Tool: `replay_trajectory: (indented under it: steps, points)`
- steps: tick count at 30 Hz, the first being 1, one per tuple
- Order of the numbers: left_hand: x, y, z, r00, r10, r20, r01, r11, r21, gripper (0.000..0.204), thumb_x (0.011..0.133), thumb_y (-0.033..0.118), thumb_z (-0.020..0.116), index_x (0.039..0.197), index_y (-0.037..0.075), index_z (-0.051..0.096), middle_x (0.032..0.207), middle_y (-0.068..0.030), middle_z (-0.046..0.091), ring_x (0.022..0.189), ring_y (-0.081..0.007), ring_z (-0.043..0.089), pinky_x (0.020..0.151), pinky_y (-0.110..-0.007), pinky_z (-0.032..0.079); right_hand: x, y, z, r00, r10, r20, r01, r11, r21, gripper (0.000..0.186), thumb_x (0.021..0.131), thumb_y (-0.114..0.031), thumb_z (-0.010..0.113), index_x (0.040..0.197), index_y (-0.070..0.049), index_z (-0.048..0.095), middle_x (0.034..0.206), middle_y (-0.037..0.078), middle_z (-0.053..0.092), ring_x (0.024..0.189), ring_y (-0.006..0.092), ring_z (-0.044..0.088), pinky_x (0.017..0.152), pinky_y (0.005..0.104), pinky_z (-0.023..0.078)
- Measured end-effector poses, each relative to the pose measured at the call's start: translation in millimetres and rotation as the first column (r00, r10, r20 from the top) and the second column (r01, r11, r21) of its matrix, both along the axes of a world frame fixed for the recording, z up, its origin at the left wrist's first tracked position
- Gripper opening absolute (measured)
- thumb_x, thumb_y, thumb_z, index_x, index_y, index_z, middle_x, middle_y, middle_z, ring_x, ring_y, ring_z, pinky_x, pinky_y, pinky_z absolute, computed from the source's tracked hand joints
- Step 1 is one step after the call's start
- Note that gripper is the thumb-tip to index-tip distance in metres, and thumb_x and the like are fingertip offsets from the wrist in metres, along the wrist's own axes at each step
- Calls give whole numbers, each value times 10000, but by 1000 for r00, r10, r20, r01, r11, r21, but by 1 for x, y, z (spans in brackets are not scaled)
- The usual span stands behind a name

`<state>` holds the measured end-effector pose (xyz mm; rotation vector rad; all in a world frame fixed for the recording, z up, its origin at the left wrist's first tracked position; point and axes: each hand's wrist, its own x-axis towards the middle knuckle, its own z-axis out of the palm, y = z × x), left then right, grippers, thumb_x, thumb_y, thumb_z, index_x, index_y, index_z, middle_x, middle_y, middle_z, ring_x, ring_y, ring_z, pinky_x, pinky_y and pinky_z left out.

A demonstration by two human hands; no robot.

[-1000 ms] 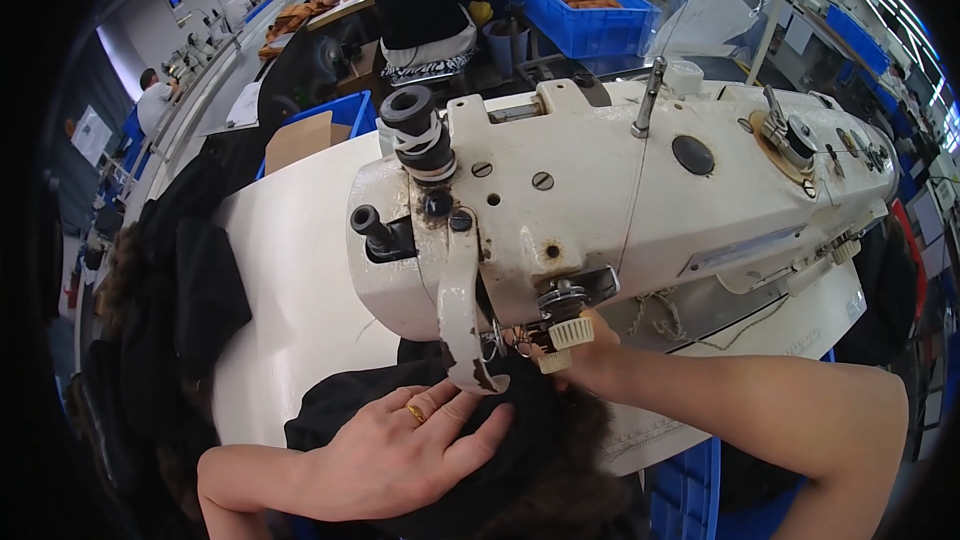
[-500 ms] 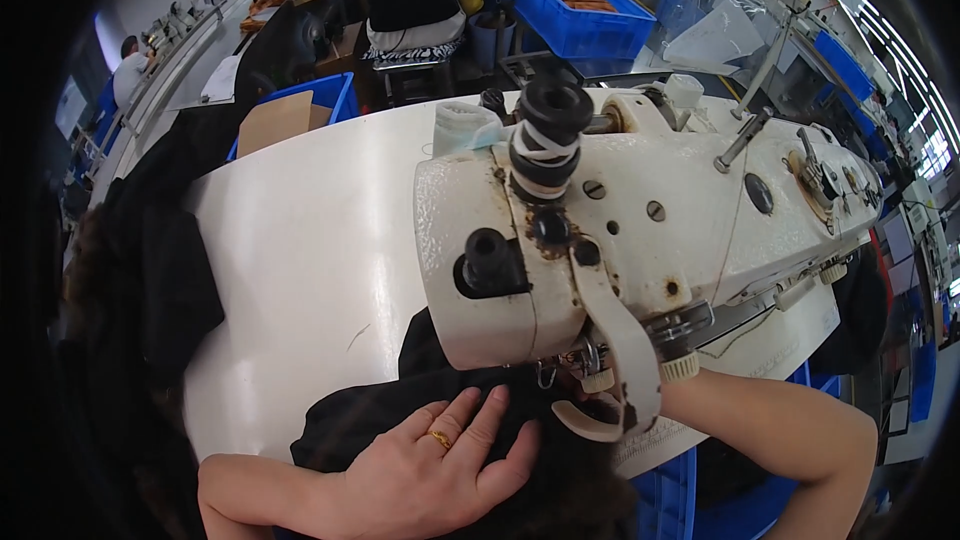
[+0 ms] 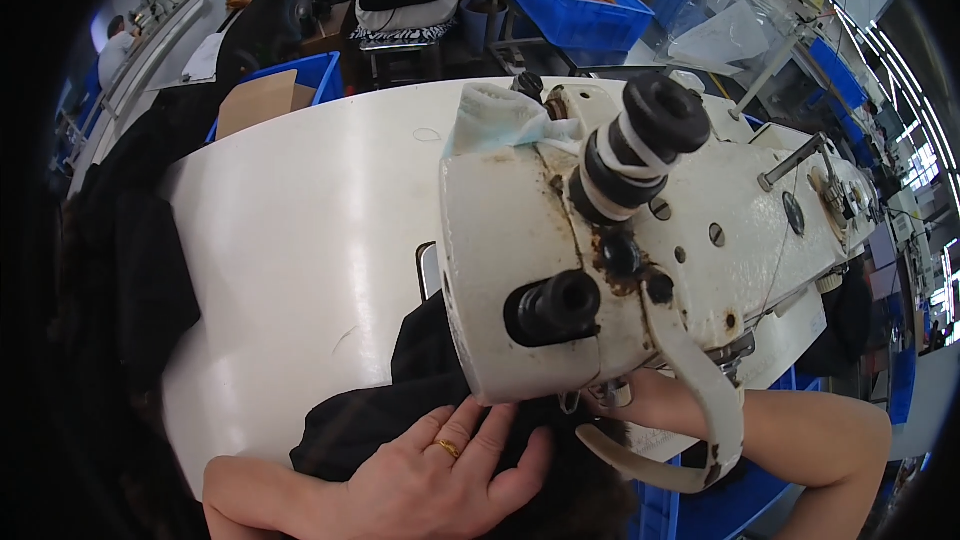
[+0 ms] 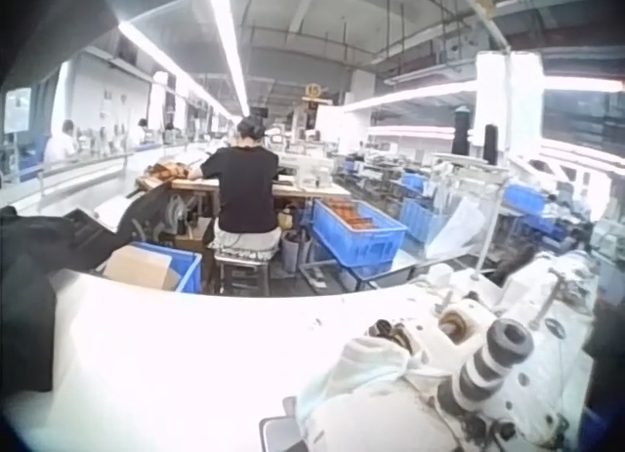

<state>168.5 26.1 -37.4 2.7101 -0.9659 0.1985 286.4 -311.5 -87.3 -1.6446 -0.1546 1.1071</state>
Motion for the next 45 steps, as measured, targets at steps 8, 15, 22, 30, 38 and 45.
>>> replay_trajectory:
  steps: [8,15,22,30,38,45]
  points:
    - [2,3,1,987,-19,160,2,994,108,387,878,179,498,1225,8,522,1139,-294,637,979,-366,669,807,-374,520,2,-40,7,997,50,58,-52,998,28,459,1039,-292,375,1451,-93,398,1431,97,455,1266,199,481,1084,351,397]
    - [5,1,-2,989,8,149,-22,995,94,392,877,177,498,1229,7,517,1134,-291,639,985,-368,667,813,-375,520,27,34,7,988,126,92,-133,989,66,456,1041,-287,365,1456,-101,398,1434,91,453,1268,197,477,1088,349,391]
    - [2,-2,-7,976,53,209,-49,998,-27,369,884,184,500,1201,-3,525,1095,-294,650,949,-370,679,779,-369,526,29,39,26,951,276,141,-283,958,33,454,1043,-283,356,1461,-109,399,1437,84,451,1270,195,473,1092,346,384]
    - [1,-3,-14,966,124,228,-101,989,-109,344,881,187,510,1150,-26,539,1025,-302,659,873,-361,691,698,-356,526,19,102,-22,867,385,316,-409,912,13,464,1033,-275,337,1485,-188,403,1458,46,434,1300,182,425,1128,334,319]
    - [2,-4,-17,956,143,255,-117,986,-115,335,878,184,516,1136,-26,545,1001,-290,666,847,-355,694,681,-347,524,24,107,-15,888,407,212,-423,905,35,503,1004,-200,336,1506,-214,367,1478,43,412,1338,184,389,1158,341,281]
    - [-5,-11,-19,958,135,253,-124,991,-57,378,829,173,552,1184,48,582,1060,-231,685,895,-305,707,711,-314,555,13,117,-19,883,377,279,-334,923,-189,508,989,-73,394,1495,-79,353,1447,95,419,1292,122,431,1134,289,329]
